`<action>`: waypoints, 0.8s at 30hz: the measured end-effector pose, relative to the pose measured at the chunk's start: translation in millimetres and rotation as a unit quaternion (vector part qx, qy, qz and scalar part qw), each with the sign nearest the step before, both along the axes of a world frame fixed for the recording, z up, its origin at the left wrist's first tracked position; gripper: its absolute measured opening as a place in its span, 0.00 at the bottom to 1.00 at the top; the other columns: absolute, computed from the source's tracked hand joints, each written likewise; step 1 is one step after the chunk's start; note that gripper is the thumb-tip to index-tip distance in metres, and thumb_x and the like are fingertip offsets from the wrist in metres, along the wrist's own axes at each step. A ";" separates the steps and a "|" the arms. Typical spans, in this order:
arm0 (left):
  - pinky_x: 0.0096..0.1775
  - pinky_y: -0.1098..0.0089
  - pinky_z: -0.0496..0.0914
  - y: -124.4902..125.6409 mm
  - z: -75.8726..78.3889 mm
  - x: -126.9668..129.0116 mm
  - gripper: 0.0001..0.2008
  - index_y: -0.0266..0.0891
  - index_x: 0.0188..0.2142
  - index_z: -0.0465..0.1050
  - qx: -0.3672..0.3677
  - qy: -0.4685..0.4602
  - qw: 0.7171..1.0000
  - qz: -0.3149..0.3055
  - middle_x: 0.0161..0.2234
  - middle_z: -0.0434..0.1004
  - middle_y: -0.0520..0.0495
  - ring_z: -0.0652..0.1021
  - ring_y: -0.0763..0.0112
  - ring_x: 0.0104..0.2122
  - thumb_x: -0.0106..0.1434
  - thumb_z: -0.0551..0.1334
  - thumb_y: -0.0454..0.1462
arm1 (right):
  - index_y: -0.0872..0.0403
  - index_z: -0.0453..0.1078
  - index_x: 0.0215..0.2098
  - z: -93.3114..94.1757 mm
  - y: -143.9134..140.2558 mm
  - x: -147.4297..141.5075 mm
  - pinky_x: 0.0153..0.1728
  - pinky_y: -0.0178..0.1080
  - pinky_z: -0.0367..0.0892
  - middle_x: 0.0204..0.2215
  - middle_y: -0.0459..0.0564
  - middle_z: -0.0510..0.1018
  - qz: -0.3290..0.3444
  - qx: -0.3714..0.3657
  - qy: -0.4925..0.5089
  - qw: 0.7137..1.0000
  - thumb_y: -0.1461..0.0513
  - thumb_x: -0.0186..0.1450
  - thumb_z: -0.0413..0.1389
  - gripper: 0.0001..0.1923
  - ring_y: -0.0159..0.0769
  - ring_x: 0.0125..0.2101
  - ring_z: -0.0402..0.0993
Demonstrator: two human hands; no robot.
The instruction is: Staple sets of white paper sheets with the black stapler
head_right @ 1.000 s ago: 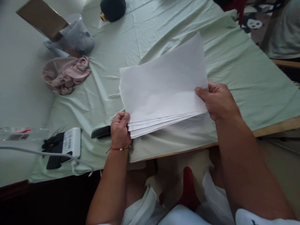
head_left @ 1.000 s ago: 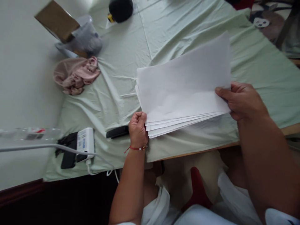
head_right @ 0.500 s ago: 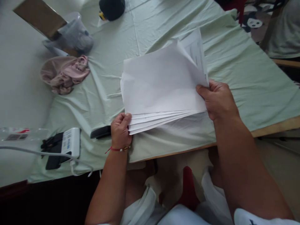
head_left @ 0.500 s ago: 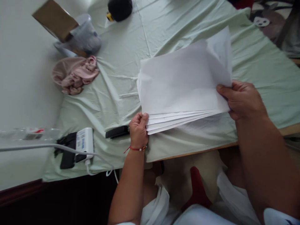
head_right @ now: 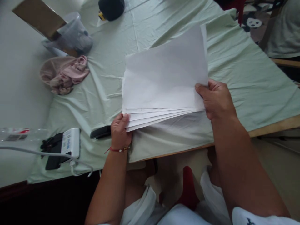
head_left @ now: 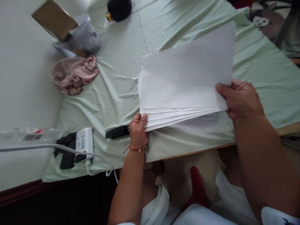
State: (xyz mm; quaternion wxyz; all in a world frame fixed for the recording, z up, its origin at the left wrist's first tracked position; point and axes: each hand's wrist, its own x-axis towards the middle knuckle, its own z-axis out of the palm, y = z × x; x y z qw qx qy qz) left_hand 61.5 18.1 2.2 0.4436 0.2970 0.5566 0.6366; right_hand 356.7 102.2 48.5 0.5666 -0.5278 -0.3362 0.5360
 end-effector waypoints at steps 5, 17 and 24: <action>0.36 0.72 0.75 -0.7 -1.8 -2.8 0.19 0.40 0.32 0.77 -0.002 0.014 1.000 -0.009 0.29 0.79 0.52 0.80 0.71 0.30 0.54 0.80 0.49 | 0.50 0.79 0.27 -0.5 -0.1 -1.8 0.28 0.33 0.72 0.25 0.43 0.80 0.001 0.008 -0.009 1.000 0.64 0.56 0.71 0.06 0.30 0.24 0.72; 0.51 0.61 0.80 1.9 -4.1 -9.5 0.25 0.39 0.38 0.82 -0.008 -0.021 1.000 0.020 0.38 0.88 0.43 0.85 0.55 0.49 0.56 0.76 0.58 | 0.54 0.81 0.31 -1.3 -4.1 11.9 0.29 0.33 0.74 0.27 0.46 0.83 0.095 -0.060 0.022 0.993 0.67 0.57 0.69 0.04 0.30 0.24 0.74; 0.52 0.65 0.78 6.2 11.8 -19.3 0.21 0.42 0.39 0.83 0.065 0.043 0.997 -0.007 0.38 0.88 0.46 0.85 0.61 0.46 0.51 0.81 0.50 | 0.52 0.85 0.35 -0.8 -6.2 22.1 0.37 0.34 0.77 0.33 0.47 0.87 0.141 -0.007 0.019 0.990 0.65 0.50 0.75 0.13 0.33 0.32 0.81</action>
